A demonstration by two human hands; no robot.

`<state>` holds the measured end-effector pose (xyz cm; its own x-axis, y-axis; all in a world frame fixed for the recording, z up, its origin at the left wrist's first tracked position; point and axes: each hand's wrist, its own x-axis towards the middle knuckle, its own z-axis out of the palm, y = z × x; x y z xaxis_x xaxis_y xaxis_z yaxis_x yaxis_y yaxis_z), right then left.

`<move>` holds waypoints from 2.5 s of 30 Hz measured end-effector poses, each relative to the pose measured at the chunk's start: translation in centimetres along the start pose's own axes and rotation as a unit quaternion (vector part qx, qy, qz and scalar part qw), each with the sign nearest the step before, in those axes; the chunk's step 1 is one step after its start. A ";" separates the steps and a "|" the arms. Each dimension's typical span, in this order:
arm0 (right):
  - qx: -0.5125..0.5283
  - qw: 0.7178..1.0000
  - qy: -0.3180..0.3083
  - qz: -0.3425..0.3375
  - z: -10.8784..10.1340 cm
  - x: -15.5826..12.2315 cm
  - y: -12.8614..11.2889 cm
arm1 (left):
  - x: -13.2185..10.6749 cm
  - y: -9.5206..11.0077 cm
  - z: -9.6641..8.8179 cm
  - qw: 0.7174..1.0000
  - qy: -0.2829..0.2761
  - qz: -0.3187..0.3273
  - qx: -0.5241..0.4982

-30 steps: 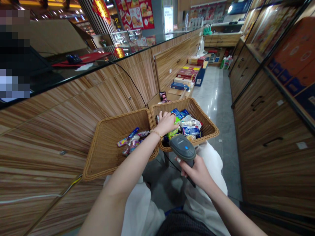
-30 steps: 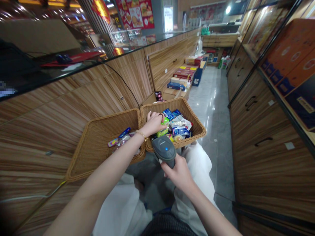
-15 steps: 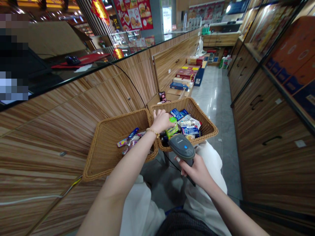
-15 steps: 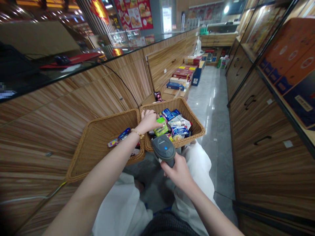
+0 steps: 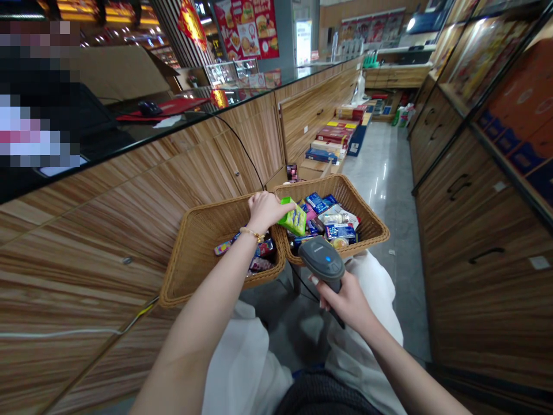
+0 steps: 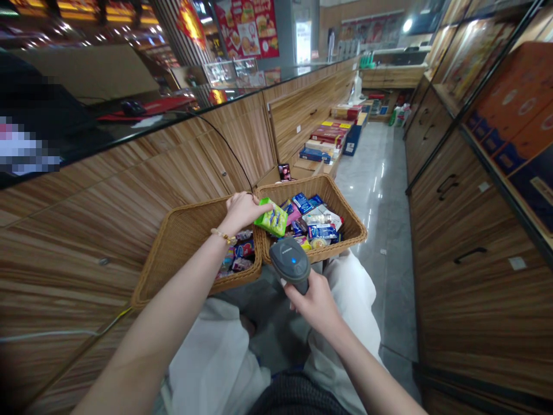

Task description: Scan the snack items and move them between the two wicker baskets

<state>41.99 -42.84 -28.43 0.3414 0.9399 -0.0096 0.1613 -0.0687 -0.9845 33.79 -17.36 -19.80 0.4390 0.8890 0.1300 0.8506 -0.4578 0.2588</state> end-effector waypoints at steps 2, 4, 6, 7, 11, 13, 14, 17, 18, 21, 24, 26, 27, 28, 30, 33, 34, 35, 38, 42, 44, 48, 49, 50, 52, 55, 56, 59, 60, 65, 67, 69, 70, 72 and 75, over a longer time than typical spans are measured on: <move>0.002 1.000 -0.001 0.001 0.0 0.0 0.1 | -0.8 -0.7 -0.2 0.998 0.033 0.020 -0.046; 0.004 1.000 0.002 0.001 -0.1 0.1 0.2 | -1.8 -1.7 -0.3 0.989 0.078 0.077 -0.101; 0.003 1.000 0.006 0.000 -0.2 0.1 0.3 | -3.0 -3.1 -0.3 0.972 0.120 0.145 -0.141; 0.002 1.000 0.008 -0.001 -0.2 0.1 0.3 | -3.6 -3.9 -0.3 0.965 0.136 0.168 -0.151; -0.004 1.000 0.004 -0.007 -0.2 0.3 0.2 | -5.8 -6.5 -0.3 0.954 0.174 0.192 -0.149; -0.007 1.000 0.001 -0.013 0.0 0.3 0.0 | -6.7 -7.3 -0.1 0.955 0.186 0.187 -0.136; -0.008 1.000 0.000 -0.016 0.1 0.4 -0.2 | -7.1 -7.6 0.0 0.954 0.195 0.186 -0.129; -0.012 1.000 -0.008 -0.018 0.4 0.4 -0.8 | -8.2 -8.0 0.6 0.949 0.230 0.187 -0.105; -0.014 1.000 -0.012 -0.017 0.5 0.4 -1.0 | -8.4 -8.1 0.9 0.947 0.243 0.188 -0.096; -0.015 0.999 -0.025 -0.016 0.8 0.5 -1.8 | -8.6 -8.2 1.6 0.938 0.276 0.194 -0.075; -0.016 0.999 -0.032 -0.019 0.8 0.6 -2.4 | -8.4 -8.3 2.0 0.937 0.285 0.189 -0.068; -0.022 0.999 -0.031 -0.021 0.9 0.7 -2.6 | -8.2 -8.5 2.2 0.938 0.283 0.185 -0.072; -0.025 0.999 -0.031 -0.021 0.9 0.7 -2.6 | -8.2 -8.6 2.2 0.939 0.283 0.184 -0.074; -0.028 0.999 -0.030 -0.021 1.0 0.7 -2.6 | -8.2 -8.7 2.3 0.938 0.283 0.183 -0.077; -0.031 0.999 -0.031 -0.020 1.1 0.7 -2.5 | -8.3 -8.8 2.3 0.938 0.282 0.186 -0.082; -0.033 0.999 -0.036 -0.017 1.3 0.6 -2.5 | -8.5 -8.9 2.3 0.939 0.274 0.191 -0.087; -0.034 0.999 -0.037 -0.015 1.4 0.6 -2.6 | -8.5 -8.8 2.3 0.939 0.271 0.191 -0.089; -0.035 0.999 -0.038 -0.014 1.4 0.6 -2.7 | -8.6 -8.8 2.3 0.940 0.269 0.189 -0.090; -0.039 0.998 -0.039 -0.013 1.5 0.6 -3.0 | -8.7 -8.7 2.2 0.944 0.260 0.178 -0.096; -0.036 0.998 -0.043 -0.016 1.7 0.6 -3.3 | -8.8 -8.5 2.1 0.948 0.249 0.169 -0.101; -0.030 0.998 -0.045 -0.017 1.8 0.5 -3.3 | -8.8 -8.5 2.1 0.948 0.251 0.168 -0.101; -0.026 0.998 -0.046 -0.015 1.9 0.4 -3.2 | -8.8 -8.4 2.0 0.951 0.246 0.160 -0.095; -0.027 0.998 -0.047 -0.015 1.9 0.4 -3.1 | -8.8 -8.4 2.0 0.952 0.244 0.159 -0.092; -0.028 0.998 -0.049 -0.016 1.8 0.4 -3.1 | -8.8 -8.4 2.0 0.953 0.243 0.158 -0.089; -0.033 0.998 -0.049 -0.017 1.8 0.4 -3.1 | -8.7 -8.4 2.1 0.953 0.243 0.158 -0.086; -0.036 0.998 -0.048 -0.017 1.7 0.4 -3.0 | -8.7 -8.5 2.2 0.952 0.242 0.162 -0.090; -0.035 0.998 -0.048 -0.018 1.7 0.4 -3.0 | -8.7 -8.6 2.2 0.951 0.244 0.164 -0.093; -0.034 0.998 -0.044 -0.020 1.7 0.4 -2.9 | -8.8 -8.6 2.2 0.947 0.252 0.173 -0.099; -0.034 0.998 -0.043 -0.020 1.7 0.4 -2.9 | -8.8 -8.5 2.2 0.946 0.254 0.175 -0.100; -0.034 0.998 -0.039 -0.024 1.7 0.3 -2.9 | -9.1 -8.2 1.7 0.944 0.272 0.147 -0.112; -0.030 0.999 -0.037 -0.024 1.7 0.3 -2.8 | -9.2 -8.3 1.6 0.938 0.302 0.120 -0.121; -0.029 0.999 -0.038 -0.022 1.7 0.3 -2.7 | -9.2 -8.6 1.6 0.927 0.341 0.089 -0.128; -0.029 0.999 -0.039 -0.021 1.7 0.3 -2.6 | -9.2 -8.7 1.6 0.921 0.359 0.074 -0.130; -0.032 0.999 -0.039 -0.018 1.6 0.3 -2.5 | -9.1 -9.0 1.8 0.915 0.379 0.052 -0.129; -0.037 0.998 -0.038 -0.018 1.6 0.3 -2.3 | -9.0 -9.3 2.1 0.920 0.369 0.037 -0.125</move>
<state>40.24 -41.83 -26.42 0.2632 0.9647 0.0087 0.2402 -0.0568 -0.9691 22.55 -21.09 -25.35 0.0993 0.6576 0.7468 0.6922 -0.5848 0.4229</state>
